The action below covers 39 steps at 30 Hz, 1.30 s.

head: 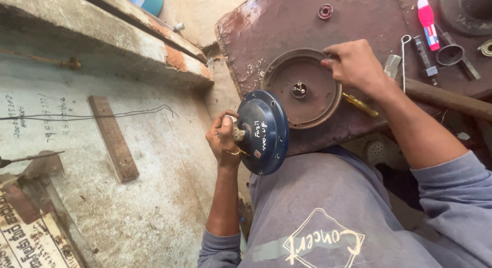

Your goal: The person disassembles a small electrical motor, removes a bearing from a metal housing, and uses a hammer and punch to press a new bearing into place. They then reassemble the motor components, including the stator and rotor, and secure them with screws.

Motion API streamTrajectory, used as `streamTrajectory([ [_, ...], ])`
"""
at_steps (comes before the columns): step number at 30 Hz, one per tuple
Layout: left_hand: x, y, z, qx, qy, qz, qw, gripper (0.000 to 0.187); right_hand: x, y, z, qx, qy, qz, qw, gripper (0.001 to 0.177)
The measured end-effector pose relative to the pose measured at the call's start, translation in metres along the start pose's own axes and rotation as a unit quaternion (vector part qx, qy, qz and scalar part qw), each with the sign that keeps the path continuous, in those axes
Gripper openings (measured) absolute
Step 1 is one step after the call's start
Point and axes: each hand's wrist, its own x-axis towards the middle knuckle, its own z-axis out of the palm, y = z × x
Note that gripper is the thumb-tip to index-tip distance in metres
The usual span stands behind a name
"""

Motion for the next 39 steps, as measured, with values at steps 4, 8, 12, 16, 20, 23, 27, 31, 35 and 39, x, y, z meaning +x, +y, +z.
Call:
streamTrajectory([
  [4,0.001,-0.001,-0.004,0.028,-0.003,0.035,0.999,0.038,0.003,0.027,-0.017,-0.042,0.005,0.032,0.999,0.03],
  [8,-0.003,-0.004,-0.012,0.035,-0.001,0.029,0.999,0.037,0.005,0.076,-0.043,-0.074,0.018,0.096,0.992,0.026],
  [12,-0.003,-0.003,-0.013,0.027,-0.002,0.007,1.0,0.036,0.011,0.112,-0.069,-0.155,0.048,0.114,0.98,0.024],
  [16,-0.003,-0.001,-0.006,0.026,-0.007,0.029,0.999,0.036,0.021,0.127,-0.087,-0.226,0.07,0.104,0.966,0.019],
  [20,-0.003,0.004,-0.001,0.035,-0.005,0.028,0.999,0.035,0.028,0.131,-0.092,-0.247,0.061,0.1,0.962,0.013],
  [23,-0.003,0.007,0.005,0.082,-0.003,0.035,0.996,0.034,0.015,0.124,-0.104,-0.232,0.085,0.086,0.965,0.008],
  [27,-0.001,0.008,0.019,0.186,-0.024,0.107,0.976,0.032,-0.032,0.065,-0.118,-0.169,0.204,-0.016,0.964,0.003],
  [31,0.009,0.006,0.047,0.292,-0.085,0.122,0.945,0.035,-0.09,-0.015,-0.085,-0.159,0.123,-0.068,0.977,0.003],
  [35,0.019,0.002,0.079,0.346,-0.149,0.199,0.905,0.037,-0.123,-0.047,-0.03,-0.247,0.022,-0.007,0.969,0.023],
  [39,0.024,0.002,0.098,0.359,-0.199,0.186,0.893,0.046,-0.126,-0.043,-0.012,-0.269,0.053,0.009,0.962,0.028],
])
